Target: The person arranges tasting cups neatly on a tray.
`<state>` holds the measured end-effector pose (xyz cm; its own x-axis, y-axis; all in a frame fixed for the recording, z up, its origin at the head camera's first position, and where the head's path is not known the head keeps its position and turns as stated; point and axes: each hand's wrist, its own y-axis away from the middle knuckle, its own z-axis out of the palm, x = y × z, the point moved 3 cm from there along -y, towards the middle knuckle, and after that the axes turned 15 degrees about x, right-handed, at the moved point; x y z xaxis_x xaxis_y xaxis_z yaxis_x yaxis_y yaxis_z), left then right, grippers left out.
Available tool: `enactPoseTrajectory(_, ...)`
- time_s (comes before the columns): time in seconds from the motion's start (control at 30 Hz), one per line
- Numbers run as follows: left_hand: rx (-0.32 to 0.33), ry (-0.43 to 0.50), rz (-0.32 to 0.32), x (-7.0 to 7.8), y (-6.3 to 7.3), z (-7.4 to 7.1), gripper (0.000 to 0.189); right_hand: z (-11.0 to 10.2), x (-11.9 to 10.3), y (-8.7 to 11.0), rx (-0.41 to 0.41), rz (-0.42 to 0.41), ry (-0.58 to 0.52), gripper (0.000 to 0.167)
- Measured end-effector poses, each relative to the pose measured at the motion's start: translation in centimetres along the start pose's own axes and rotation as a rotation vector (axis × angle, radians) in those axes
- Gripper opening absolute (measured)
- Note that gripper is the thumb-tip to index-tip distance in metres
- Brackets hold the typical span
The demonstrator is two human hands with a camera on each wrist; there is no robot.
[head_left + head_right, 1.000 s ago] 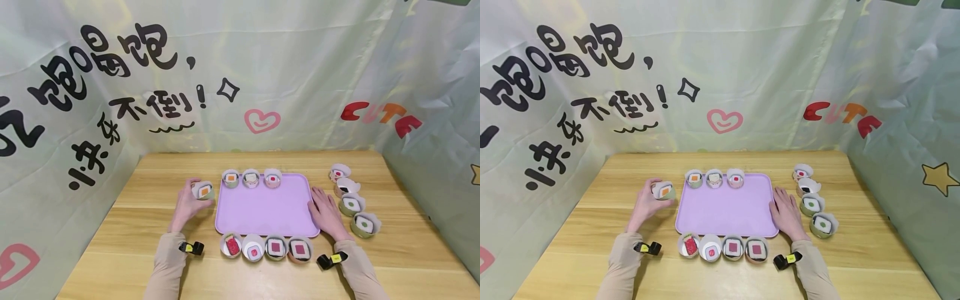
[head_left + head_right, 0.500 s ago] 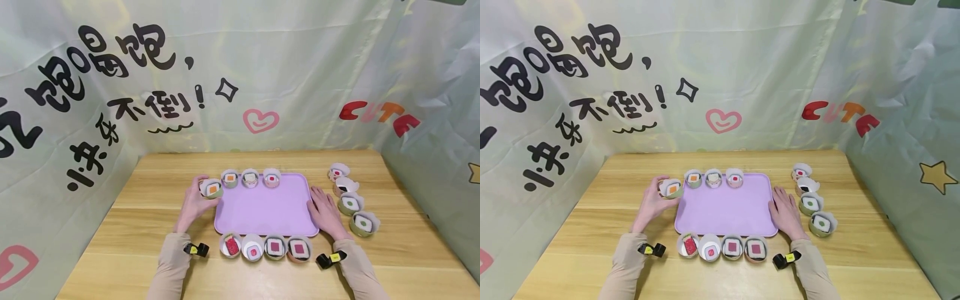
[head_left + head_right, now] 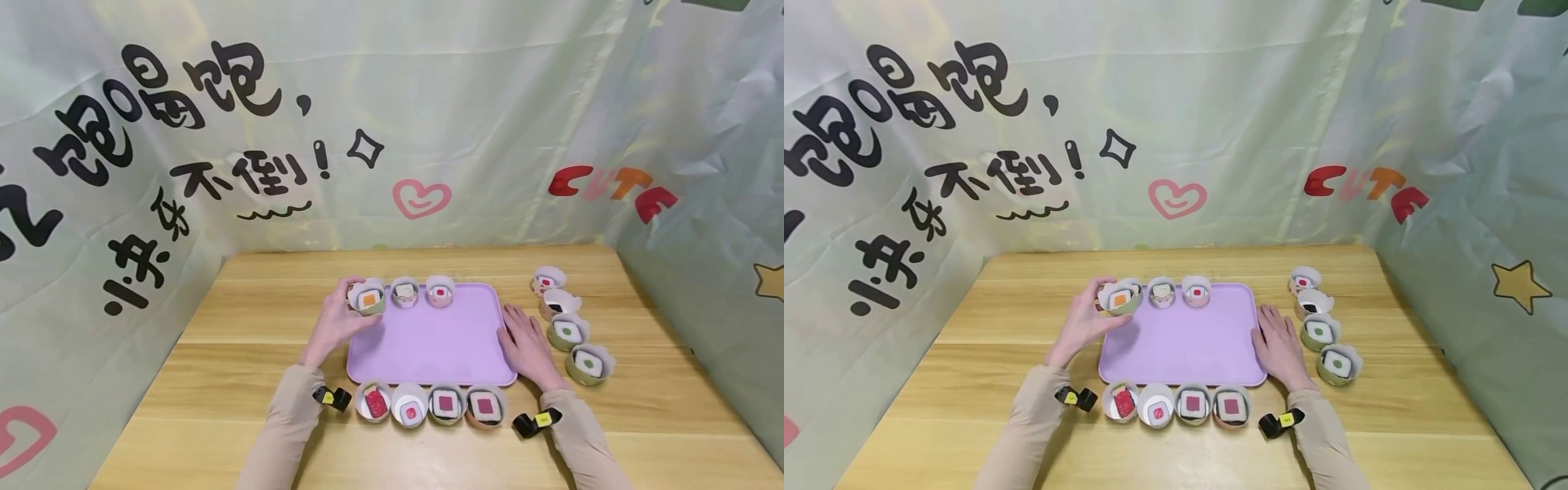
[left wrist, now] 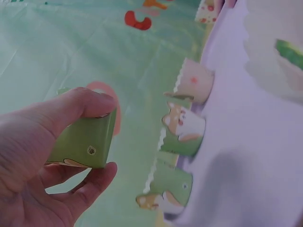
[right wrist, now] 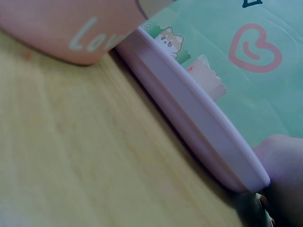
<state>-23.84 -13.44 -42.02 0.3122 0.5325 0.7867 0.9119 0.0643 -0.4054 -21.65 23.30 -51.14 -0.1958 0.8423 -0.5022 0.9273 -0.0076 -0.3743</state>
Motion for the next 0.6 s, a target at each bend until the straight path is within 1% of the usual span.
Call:
enactPoseTrajectory(0.13,-0.037,0.038,-0.003,0.8,-0.5,0.8,0.073,-0.1,-0.1,0.0,0.001,0.004,-0.005,0.053)
enactPoseTrajectory(0.27,-0.056,0.040,0.003,1.4,-0.9,1.5,0.073,0.0,-0.2,0.0,0.002,0.004,-0.011,0.053)
enactPoseTrajectory(0.6,-0.090,0.023,0.060,3.1,-1.8,3.1,0.068,-0.1,-0.1,0.0,0.011,-0.006,-0.007,0.053)
